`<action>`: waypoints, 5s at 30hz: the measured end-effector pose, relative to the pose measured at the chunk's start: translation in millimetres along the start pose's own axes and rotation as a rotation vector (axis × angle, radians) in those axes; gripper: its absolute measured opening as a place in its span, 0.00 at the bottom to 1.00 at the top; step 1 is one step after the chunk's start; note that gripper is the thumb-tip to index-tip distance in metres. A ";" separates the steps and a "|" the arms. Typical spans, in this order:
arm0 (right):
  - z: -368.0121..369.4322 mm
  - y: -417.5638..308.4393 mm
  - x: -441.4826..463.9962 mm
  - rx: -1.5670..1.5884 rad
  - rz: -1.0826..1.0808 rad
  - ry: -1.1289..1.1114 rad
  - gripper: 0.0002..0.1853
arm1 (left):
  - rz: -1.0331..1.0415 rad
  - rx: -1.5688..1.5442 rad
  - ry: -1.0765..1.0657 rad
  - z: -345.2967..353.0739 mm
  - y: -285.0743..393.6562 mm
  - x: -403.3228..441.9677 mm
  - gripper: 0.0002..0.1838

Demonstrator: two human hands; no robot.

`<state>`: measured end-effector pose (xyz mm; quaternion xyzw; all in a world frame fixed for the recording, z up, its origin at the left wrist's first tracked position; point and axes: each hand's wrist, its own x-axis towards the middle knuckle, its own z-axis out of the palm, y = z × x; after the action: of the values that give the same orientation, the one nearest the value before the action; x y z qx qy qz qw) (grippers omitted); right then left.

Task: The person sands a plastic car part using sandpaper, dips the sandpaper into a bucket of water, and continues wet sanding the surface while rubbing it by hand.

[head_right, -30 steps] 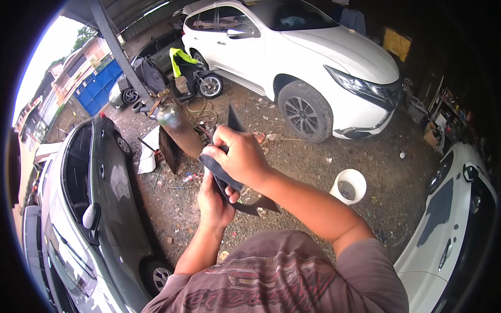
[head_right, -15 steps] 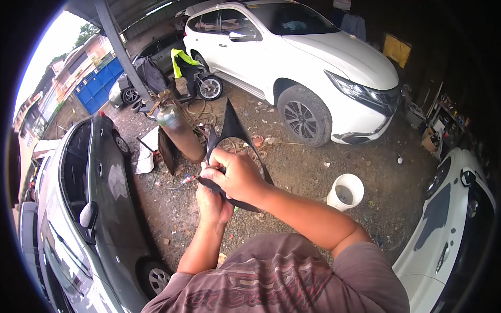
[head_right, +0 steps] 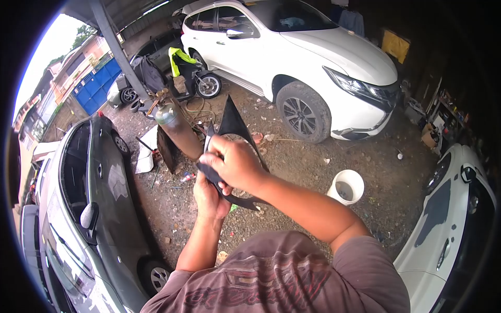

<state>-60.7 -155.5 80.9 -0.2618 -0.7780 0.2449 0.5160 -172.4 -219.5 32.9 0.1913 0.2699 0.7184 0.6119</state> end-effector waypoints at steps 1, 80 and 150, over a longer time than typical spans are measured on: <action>-2.4 -13.3 -11.7 0.076 0.158 -0.099 0.12 | -0.015 0.000 -0.099 0.3 4.4 1.9 0.23; -5.7 34.7 -3.3 -0.799 -0.079 -0.288 0.31 | 0.048 0.319 -0.056 -18.7 -7.6 -2.2 0.26; 10.3 35.5 -21.6 -0.924 -0.157 -0.235 0.36 | -0.055 0.173 0.004 -37.3 -12.8 1.6 0.18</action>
<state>-57.6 -144.4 39.6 -0.3747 -0.8758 -0.1382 0.2711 -185.3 -222.3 -4.3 0.2345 0.3372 0.6757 0.6122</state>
